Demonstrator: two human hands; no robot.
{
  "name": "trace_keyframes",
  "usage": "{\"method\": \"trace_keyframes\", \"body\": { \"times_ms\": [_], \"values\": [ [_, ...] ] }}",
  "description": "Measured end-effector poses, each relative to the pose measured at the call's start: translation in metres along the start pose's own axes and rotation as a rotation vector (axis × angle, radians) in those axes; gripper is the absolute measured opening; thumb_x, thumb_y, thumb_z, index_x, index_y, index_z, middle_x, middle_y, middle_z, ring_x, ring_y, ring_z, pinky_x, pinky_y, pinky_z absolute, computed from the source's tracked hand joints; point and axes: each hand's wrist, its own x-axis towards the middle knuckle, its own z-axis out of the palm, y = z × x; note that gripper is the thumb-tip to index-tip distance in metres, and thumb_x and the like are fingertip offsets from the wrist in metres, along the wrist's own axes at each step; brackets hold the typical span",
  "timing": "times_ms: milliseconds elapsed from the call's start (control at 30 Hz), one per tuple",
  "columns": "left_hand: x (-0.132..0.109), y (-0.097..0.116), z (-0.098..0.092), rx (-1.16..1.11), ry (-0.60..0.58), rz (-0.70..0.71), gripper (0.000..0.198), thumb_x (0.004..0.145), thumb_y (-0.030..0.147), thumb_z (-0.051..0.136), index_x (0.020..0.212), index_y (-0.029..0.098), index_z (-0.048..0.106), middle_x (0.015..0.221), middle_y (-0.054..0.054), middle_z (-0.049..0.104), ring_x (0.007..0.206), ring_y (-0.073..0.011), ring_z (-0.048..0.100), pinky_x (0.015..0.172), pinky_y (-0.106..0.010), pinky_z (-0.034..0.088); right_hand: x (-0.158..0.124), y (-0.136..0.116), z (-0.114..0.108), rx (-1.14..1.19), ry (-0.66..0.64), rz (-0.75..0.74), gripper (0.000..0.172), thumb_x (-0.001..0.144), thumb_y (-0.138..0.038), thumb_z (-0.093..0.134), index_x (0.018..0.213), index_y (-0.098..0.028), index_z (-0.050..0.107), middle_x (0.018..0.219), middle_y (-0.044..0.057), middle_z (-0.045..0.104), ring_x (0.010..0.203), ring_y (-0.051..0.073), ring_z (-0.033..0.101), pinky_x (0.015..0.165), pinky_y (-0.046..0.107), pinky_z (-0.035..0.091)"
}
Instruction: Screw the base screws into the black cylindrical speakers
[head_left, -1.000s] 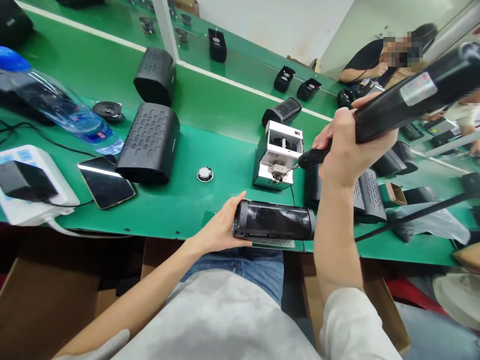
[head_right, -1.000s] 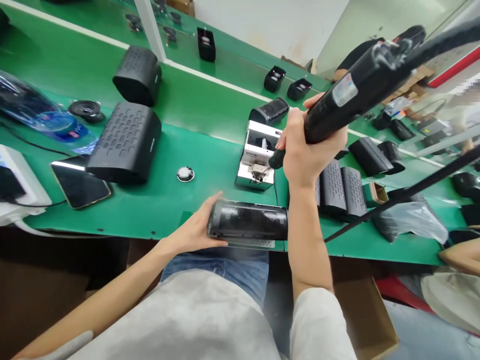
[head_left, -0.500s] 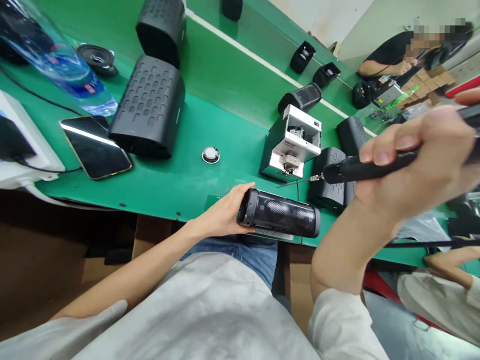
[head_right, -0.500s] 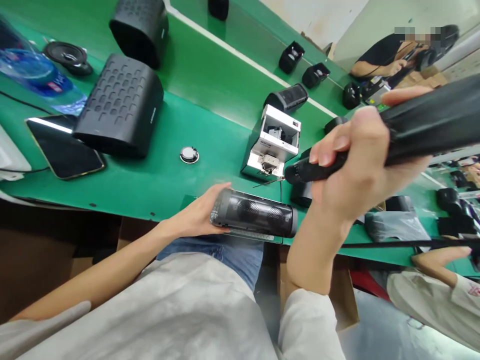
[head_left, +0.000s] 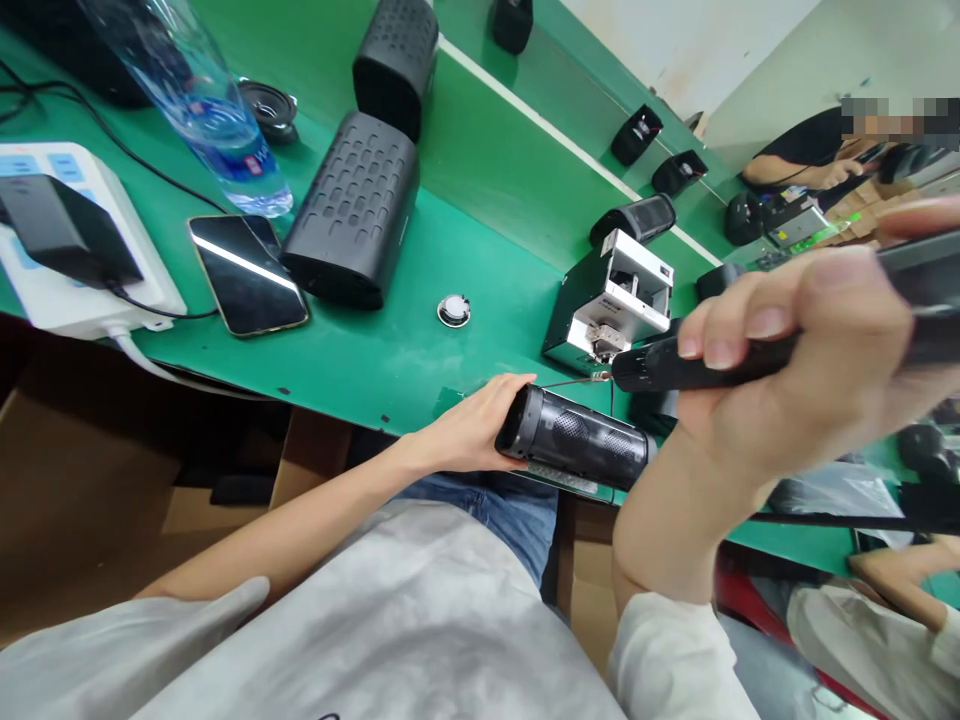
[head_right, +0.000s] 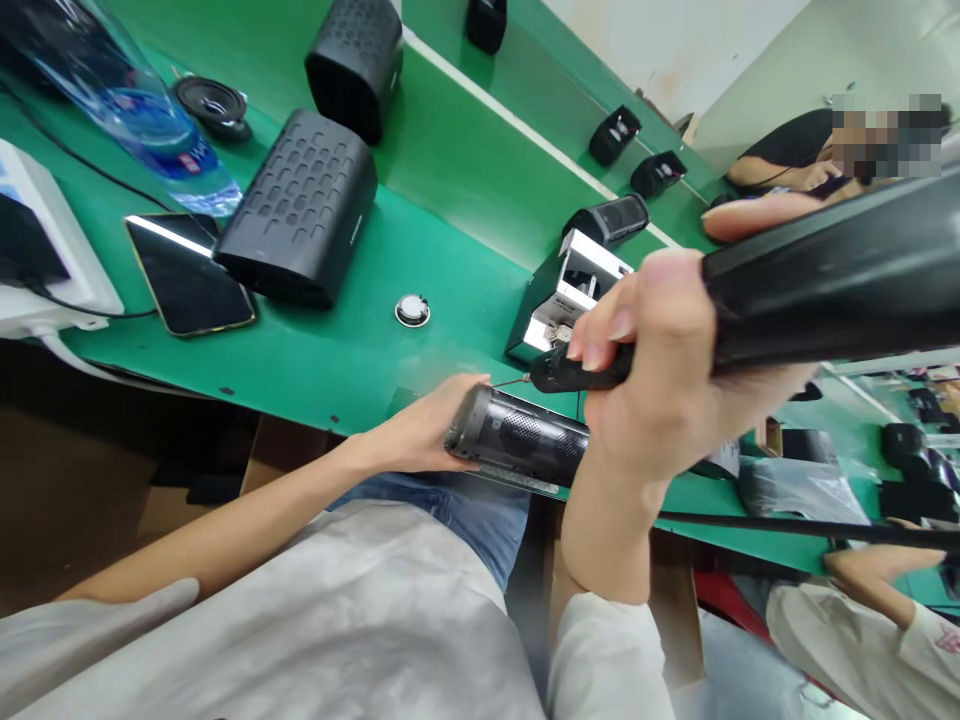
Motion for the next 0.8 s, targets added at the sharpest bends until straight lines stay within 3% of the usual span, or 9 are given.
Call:
{"method": "trace_keyframes", "body": {
  "times_ms": [133,267,467,800],
  "values": [
    [0.003,-0.002,0.001,-0.008,0.021,0.009,0.107,0.081,0.038,0.102,0.166,0.025,0.038,0.16,-0.022,0.057,0.149,-0.048,0.06,0.123,-0.068,0.056,-0.013,0.031,0.0,0.031,-0.121,0.014,0.012,0.096,-0.018,0.075,0.102,-0.028,0.074,0.062,-0.009,0.049,0.043,0.008,0.045,0.04,0.025,0.04],
    [0.004,-0.003,0.002,-0.026,0.015,-0.01,0.103,0.081,0.039,0.102,0.163,0.026,0.042,0.156,-0.02,0.06,0.144,-0.0463,0.063,0.12,-0.067,0.058,-0.019,0.056,-0.008,0.056,-0.16,0.027,0.013,0.096,-0.024,0.081,0.102,-0.027,0.07,0.065,-0.009,0.049,0.041,0.008,0.042,0.039,0.025,0.039],
    [0.003,-0.003,0.002,-0.041,0.018,-0.003,0.101,0.084,0.044,0.102,0.163,0.026,0.041,0.154,-0.02,0.06,0.142,-0.0454,0.063,0.118,-0.066,0.058,-0.019,0.058,-0.005,0.11,-0.202,0.0,0.014,0.097,-0.023,0.082,0.1,-0.026,0.069,0.063,-0.009,0.048,0.04,0.006,0.036,0.038,0.023,0.036],
    [0.005,0.0,-0.002,-0.041,-0.001,-0.015,0.1,0.084,0.042,0.102,0.163,0.026,0.044,0.153,-0.019,0.061,0.144,-0.0455,0.063,0.121,-0.065,0.058,-0.029,0.058,-0.004,0.172,-0.167,0.015,0.014,0.098,-0.02,0.079,0.102,-0.026,0.067,0.065,-0.01,0.051,0.041,0.006,0.043,0.038,0.021,0.039]
  ]
}}
